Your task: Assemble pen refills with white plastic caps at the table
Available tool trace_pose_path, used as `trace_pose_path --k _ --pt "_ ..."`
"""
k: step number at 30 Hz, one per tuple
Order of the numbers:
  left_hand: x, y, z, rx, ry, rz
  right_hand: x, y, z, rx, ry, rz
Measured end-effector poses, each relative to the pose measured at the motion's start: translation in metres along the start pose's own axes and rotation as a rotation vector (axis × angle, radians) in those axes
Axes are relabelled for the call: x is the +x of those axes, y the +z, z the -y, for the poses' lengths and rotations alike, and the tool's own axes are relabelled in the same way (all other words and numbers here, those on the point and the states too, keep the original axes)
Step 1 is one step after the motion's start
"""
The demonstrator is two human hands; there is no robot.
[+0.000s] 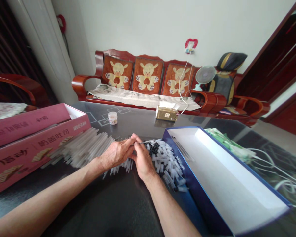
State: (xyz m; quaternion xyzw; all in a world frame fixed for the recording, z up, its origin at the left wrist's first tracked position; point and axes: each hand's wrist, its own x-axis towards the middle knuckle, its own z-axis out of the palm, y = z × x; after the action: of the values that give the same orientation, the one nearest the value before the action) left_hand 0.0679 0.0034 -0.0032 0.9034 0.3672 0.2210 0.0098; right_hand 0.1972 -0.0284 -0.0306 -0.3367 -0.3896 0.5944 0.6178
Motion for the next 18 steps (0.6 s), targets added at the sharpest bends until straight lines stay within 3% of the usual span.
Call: trace_pose_path --k 3,9,18 --pt "-0.001 0.001 0.0 -0.002 -0.016 0.016 0.001 0.0 0.008 0.044 -0.004 -0.048" --pt "0.0 -0.003 0.001 0.039 -0.07 0.033 0.01 -0.015 0.029 0.044 -0.159 -0.343" --pt "-0.003 0.001 0.001 -0.022 0.001 -0.008 0.013 -0.018 0.027 0.07 -0.153 -0.466"
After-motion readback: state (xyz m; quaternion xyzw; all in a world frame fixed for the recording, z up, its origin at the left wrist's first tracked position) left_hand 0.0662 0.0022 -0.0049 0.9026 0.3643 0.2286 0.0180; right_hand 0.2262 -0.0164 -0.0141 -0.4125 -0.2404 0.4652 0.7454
